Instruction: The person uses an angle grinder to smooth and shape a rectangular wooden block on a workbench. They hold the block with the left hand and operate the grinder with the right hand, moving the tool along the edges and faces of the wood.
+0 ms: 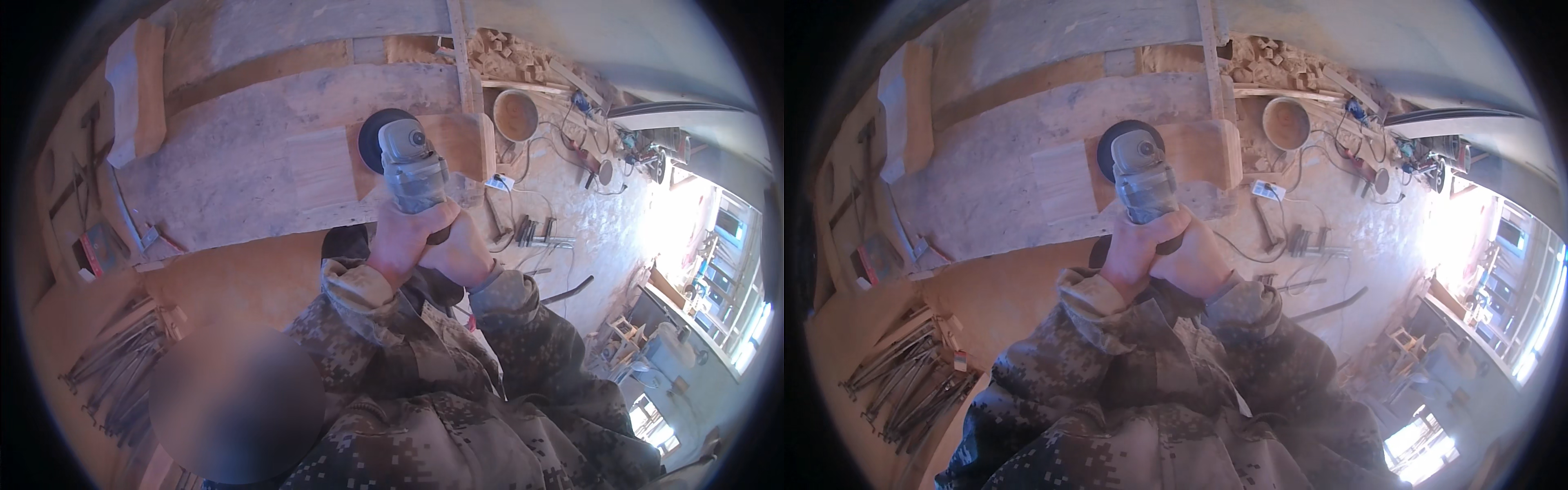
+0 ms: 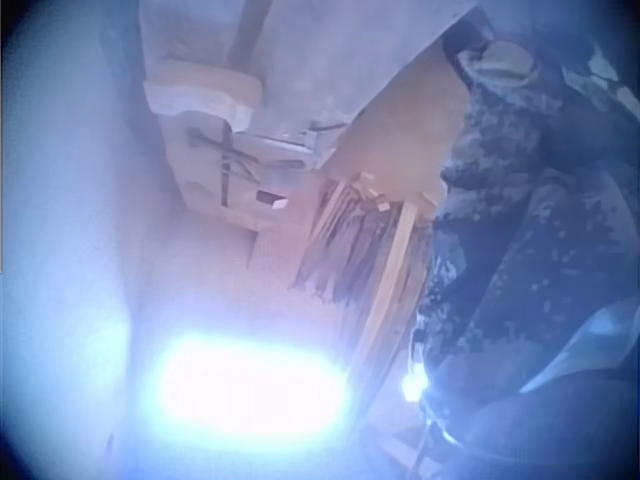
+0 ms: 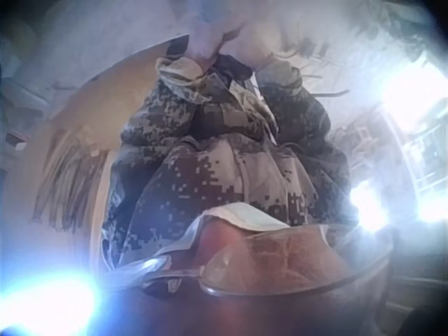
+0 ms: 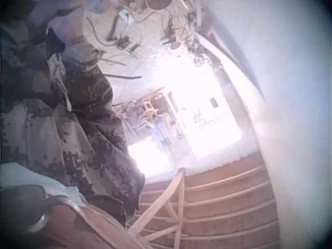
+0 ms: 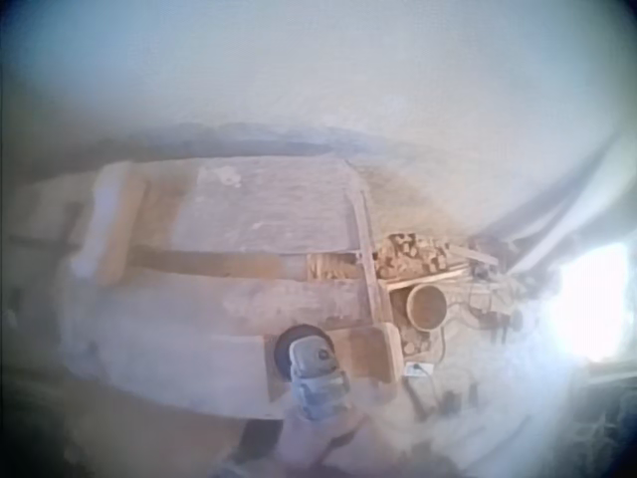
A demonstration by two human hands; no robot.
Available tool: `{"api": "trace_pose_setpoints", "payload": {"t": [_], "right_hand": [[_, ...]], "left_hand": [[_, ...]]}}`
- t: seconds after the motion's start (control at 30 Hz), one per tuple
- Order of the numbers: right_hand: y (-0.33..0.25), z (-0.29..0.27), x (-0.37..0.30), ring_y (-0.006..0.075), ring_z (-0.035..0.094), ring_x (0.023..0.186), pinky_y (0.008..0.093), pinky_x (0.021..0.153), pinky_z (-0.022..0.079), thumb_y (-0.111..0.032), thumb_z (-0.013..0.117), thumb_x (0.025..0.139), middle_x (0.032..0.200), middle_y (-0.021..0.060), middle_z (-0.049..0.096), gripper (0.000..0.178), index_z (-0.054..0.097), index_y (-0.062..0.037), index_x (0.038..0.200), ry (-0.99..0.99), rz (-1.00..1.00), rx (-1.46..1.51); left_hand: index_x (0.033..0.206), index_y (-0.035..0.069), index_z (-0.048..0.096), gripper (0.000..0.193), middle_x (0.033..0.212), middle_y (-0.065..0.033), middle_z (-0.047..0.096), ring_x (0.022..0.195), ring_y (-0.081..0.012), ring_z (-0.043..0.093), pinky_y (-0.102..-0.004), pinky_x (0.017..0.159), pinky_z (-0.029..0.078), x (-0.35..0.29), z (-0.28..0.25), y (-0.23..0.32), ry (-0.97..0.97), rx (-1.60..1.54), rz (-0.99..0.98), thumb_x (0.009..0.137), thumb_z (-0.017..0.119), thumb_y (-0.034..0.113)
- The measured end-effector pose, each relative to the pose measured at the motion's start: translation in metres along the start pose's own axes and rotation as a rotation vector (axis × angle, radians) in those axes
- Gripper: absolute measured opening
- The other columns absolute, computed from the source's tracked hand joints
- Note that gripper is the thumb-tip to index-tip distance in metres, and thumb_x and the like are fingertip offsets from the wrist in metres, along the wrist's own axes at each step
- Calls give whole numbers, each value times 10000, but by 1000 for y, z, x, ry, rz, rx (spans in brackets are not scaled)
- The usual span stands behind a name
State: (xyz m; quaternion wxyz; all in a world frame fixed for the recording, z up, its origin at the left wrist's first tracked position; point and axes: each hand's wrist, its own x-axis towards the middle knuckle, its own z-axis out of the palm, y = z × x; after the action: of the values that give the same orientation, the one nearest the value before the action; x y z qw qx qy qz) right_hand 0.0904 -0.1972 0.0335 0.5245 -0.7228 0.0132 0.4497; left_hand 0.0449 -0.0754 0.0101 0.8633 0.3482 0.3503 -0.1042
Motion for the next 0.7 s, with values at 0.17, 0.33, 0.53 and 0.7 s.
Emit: {"api": "trace_pose_setpoints", "payload": {"t": [0.17, 0.33, 0.53, 0.7], "right_hand": [[28, -12, -5, 209, 710, 1022, 377, 888, 571, -116, 826, 710, 1077, 147, 728, 578, 613, 37, 1225, 77, -14, -127], [16, -12, -12, 218, 716, 1000, 377, 883, 572, -125, 821, 706, 1043, 154, 728, 550, 622, 33, 1194, 93, -8, -77], [6, -3, 6, 220, 713, 998, 372, 883, 570, -118, 820, 719, 1036, 152, 726, 528, 621, 40, 1182, 23, -95, -29], [-3, 4, 11, 211, 704, 1009, 370, 891, 568, -94, 816, 727, 1059, 142, 720, 527, 612, 43, 1194, 10, -103, -8]], "left_hand": [[1062, 62, 717, 225, 961, -7, 714, 828, -118, 671, -319, 758, 544, 7, 3, -17, -99, -84, -110, 879, 829, 132], [1064, 71, 711, 219, 962, -1, 708, 833, -122, 672, -319, 764, 546, 7, 8, -14, -112, -86, -103, 886, 823, 131], [1022, 69, 710, 177, 940, -1, 710, 818, -117, 671, -311, 754, 541, 2, 3, 9, -59, -61, -17, 883, 811, 112], [1014, 65, 710, 187, 937, -5, 715, 810, -110, 673, -307, 750, 541, 4, -3, 15, -37, -55, -12, 872, 823, 112]]}}
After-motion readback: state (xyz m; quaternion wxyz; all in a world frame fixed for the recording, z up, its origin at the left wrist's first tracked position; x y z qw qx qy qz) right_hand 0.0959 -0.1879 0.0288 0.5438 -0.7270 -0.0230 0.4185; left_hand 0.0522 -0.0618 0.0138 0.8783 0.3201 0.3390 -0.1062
